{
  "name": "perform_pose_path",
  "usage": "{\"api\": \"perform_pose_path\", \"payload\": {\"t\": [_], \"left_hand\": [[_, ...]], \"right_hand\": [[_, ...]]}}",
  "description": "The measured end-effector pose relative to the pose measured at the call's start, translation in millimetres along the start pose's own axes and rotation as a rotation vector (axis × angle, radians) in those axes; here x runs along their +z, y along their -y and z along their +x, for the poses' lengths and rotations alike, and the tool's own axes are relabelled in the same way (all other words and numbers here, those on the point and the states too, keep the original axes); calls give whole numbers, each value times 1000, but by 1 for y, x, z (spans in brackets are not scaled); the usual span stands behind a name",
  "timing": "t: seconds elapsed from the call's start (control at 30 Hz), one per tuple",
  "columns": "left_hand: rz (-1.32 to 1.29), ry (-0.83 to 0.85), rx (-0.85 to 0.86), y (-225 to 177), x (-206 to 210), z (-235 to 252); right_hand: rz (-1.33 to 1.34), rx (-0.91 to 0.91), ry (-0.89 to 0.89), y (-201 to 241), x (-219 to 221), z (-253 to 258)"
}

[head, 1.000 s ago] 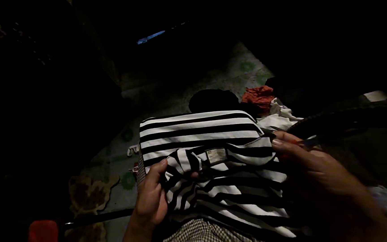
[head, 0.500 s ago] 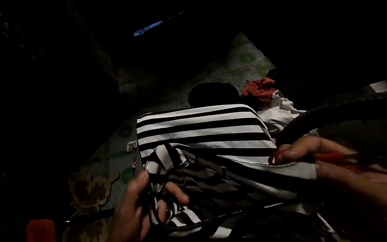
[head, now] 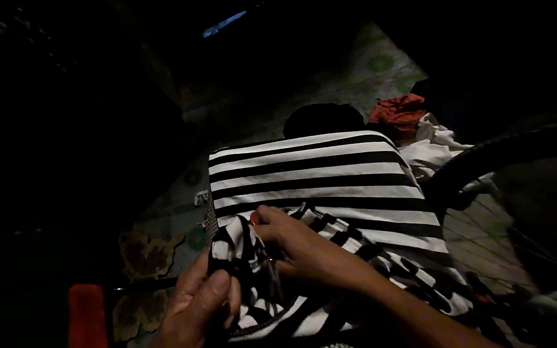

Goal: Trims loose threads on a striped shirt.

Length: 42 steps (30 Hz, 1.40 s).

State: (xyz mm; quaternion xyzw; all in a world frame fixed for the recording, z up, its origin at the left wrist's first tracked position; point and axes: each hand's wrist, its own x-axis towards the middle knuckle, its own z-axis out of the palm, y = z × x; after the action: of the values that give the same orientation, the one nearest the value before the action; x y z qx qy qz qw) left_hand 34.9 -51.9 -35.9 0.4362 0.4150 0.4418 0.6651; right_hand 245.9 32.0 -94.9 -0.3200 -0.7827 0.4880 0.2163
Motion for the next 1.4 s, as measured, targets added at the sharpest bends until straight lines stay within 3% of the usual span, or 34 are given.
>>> {"api": "perform_pose_path", "payload": {"t": [0.07, 0.13, 0.2, 0.33, 0.5, 0.6, 0.7, 0.77, 0.87, 0.97, 1.1, 1.4], "left_hand": [[419, -124, 26, -2, -4, -7], [651, -145, 4, 5, -10, -12], [694, -88, -41, 7, -9, -13], [762, -37, -70, 12, -9, -9], [838, -28, -54, 26, -11, -1], [751, -142, -15, 26, -15, 1], [607, -186, -12, 24, -21, 6], [413, -212, 4, 27, -25, 9], [-5, -235, -29, 31, -27, 12], [-366, -311, -129, 31, -18, 15], [-428, -297, -166, 35, -16, 17], [-421, -246, -124, 38, -18, 16]], "right_hand": [[246, 12, 56, -1, -6, -1], [684, 73, 31, 0, -16, -5], [914, 215, 33, 4, -26, -8], [1058, 403, -14, 9, -34, -6], [1322, 532, -224, 8, -35, 2], [1256, 452, -292, -9, -41, 4], [1024, 332, -175, -17, -45, -3], [843, 264, -17, -16, -49, -8], [559, 303, 191, -13, -52, -11], [562, 357, 172, -14, -50, -9], [713, 456, 58, -15, -50, -4], [792, 408, 66, -19, -47, -4]]}}
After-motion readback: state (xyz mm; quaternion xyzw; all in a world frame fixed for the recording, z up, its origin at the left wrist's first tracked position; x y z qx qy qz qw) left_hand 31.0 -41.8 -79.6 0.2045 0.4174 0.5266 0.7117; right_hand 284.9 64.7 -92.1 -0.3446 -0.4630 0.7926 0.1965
